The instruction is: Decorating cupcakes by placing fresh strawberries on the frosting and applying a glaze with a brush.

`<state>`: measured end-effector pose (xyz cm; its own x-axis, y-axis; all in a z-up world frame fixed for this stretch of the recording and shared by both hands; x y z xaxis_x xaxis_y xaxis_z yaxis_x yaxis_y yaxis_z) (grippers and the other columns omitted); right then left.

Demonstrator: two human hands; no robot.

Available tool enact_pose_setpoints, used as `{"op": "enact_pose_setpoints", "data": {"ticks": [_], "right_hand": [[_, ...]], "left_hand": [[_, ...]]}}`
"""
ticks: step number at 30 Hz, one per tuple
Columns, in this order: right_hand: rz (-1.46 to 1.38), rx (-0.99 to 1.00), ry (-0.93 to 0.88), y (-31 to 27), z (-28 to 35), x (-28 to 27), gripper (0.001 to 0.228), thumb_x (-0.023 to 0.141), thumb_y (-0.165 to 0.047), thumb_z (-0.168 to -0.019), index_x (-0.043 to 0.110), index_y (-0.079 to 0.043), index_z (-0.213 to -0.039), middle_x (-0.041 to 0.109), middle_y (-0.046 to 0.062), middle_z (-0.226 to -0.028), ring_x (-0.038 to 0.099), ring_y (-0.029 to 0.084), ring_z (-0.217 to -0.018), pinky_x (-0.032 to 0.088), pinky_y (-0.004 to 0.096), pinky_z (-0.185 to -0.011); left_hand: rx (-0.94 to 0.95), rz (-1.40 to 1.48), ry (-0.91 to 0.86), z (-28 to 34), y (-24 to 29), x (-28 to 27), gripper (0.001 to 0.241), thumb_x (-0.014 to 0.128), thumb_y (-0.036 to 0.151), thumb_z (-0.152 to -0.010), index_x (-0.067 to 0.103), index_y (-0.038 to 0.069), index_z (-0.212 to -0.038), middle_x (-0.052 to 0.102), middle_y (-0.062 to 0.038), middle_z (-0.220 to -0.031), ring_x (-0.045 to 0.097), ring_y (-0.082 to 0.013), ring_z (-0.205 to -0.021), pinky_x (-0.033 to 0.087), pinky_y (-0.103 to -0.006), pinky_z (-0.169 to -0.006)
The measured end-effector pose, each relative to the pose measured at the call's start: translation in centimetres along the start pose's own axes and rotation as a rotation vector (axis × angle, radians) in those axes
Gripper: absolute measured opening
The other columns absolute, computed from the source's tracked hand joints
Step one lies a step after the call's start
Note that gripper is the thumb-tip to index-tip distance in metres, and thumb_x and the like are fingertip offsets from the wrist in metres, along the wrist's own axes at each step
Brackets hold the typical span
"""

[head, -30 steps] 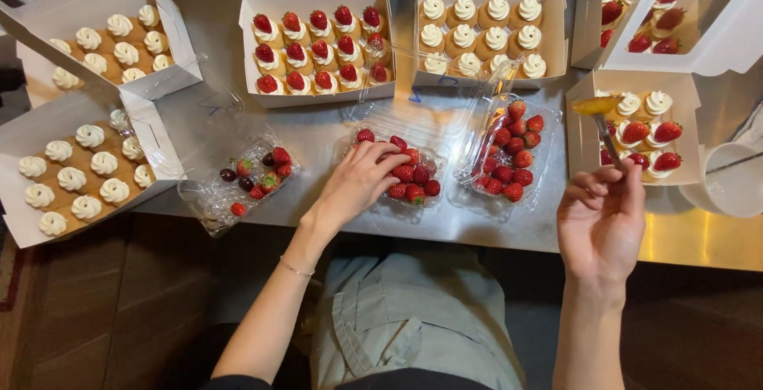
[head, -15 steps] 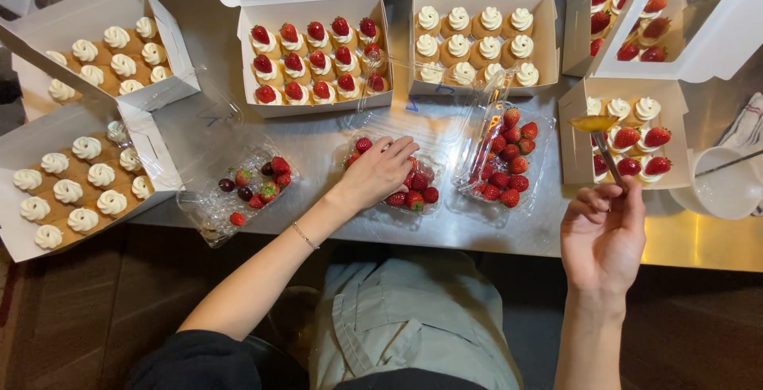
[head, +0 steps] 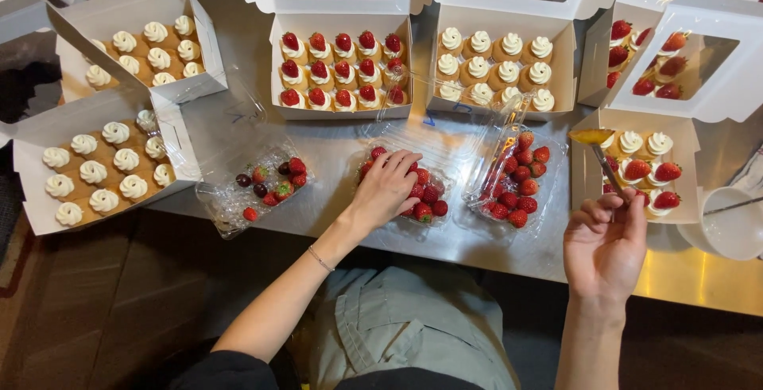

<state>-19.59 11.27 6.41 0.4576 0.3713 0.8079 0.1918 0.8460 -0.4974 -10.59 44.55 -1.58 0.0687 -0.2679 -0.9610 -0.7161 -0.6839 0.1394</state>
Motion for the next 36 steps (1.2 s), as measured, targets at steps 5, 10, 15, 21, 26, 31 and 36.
{"op": "enact_pose_setpoints", "data": {"ticks": [5, 10, 15, 21, 26, 31, 36], "right_hand": [[0.001, -0.011, -0.007, 0.1, 0.3, 0.3, 0.021, 0.07, -0.028, -0.125, 0.084, -0.015, -0.117, 0.078, -0.003, -0.1, 0.06, 0.007, -0.082, 0.048, 0.016, -0.071], [0.026, -0.026, 0.017, 0.1, 0.5, 0.4, 0.02, 0.07, -0.028, -0.125, 0.083, -0.016, -0.116, 0.077, -0.003, -0.1, 0.059, 0.007, -0.081, 0.048, 0.016, -0.07], [0.029, -0.024, -0.025, 0.2, 0.8, 0.6, 0.019, 0.07, -0.03, -0.124, 0.082, -0.018, -0.116, 0.075, -0.004, -0.099, 0.058, 0.006, -0.08, 0.047, 0.015, -0.07], [0.187, -0.146, 0.078, -0.6, 0.4, -0.5, 0.023, 0.068, -0.042, -0.122, 0.079, -0.022, -0.123, 0.076, -0.009, -0.105, 0.065, 0.002, -0.092, 0.047, 0.007, -0.074], [0.224, -0.171, 0.074, 3.8, 2.4, 5.8, 0.029, 0.064, -0.045, -0.123, 0.079, -0.02, -0.125, 0.078, -0.004, -0.107, 0.07, 0.005, -0.096, 0.051, 0.01, -0.076], [0.234, -0.161, 0.002, 7.8, 3.6, 10.9, 0.03, 0.057, -0.031, -0.126, 0.074, -0.006, -0.128, 0.077, 0.013, -0.107, 0.07, 0.019, -0.096, 0.054, 0.028, -0.081], [0.218, -0.173, 0.076, 5.6, 2.0, 10.1, 0.032, 0.06, -0.032, -0.125, 0.072, -0.003, -0.128, 0.074, 0.013, -0.102, 0.064, 0.015, -0.084, 0.053, 0.025, -0.076]], "left_hand": [[0.0, 0.133, 0.034, 1.1, 0.5, -0.7, 0.044, 0.093, 0.022, -0.093, 0.08, 0.007, -0.132, 0.072, -0.018, -0.157, 0.068, -0.0344, -0.14, 0.053, -0.0514, -0.119], [0.24, 0.536, -0.201, 0.3, 2.7, -0.4, 0.049, 0.071, -0.012, -0.102, 0.076, 0.011, -0.146, 0.084, 0.0, -0.133, 0.059, -0.02, -0.106, 0.043, -0.0387, -0.09], [0.344, 0.386, -0.325, -0.4, 2.1, 2.6, 0.043, 0.072, -0.003, -0.104, 0.072, 0.01, -0.145, 0.076, -0.009, -0.131, 0.064, -0.0278, -0.113, 0.06, -0.0428, -0.086], [-0.437, 1.534, 0.086, 1.0, -0.2, -3.3, 0.047, 0.079, 0.022, -0.112, 0.066, 0.015, -0.157, 0.071, -0.022, -0.15, 0.071, -0.0489, -0.141, 0.059, -0.0623, -0.122], [-0.595, 1.893, 0.4, 0.7, 3.8, -6.6, 0.04, 0.075, 0.02, -0.113, 0.067, 0.003, -0.149, 0.07, -0.033, -0.141, 0.08, -0.0497, -0.124, 0.071, -0.0583, -0.11], [-0.587, 1.934, 0.528, -1.7, 9.0, -10.7, 0.034, 0.077, 0.017, -0.11, 0.072, 0.001, -0.14, 0.074, -0.016, -0.128, 0.074, -0.0254, -0.117, 0.076, -0.0472, -0.102], [-0.556, 1.637, 0.463, -3.8, 11.8, -13.2, 0.032, 0.079, 0.014, -0.108, 0.077, 0.002, -0.137, 0.083, -0.014, -0.142, 0.085, -0.0194, -0.111, 0.069, -0.0275, -0.099]]}}
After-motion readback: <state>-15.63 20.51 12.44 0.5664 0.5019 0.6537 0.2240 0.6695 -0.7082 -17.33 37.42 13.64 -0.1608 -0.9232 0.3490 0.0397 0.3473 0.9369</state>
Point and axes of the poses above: each hand's wrist, its own z-axis away from the middle knuckle, its own x-axis out of the palm, y = z × x, the point moved 8 cm from there along -z, towards the middle knuckle
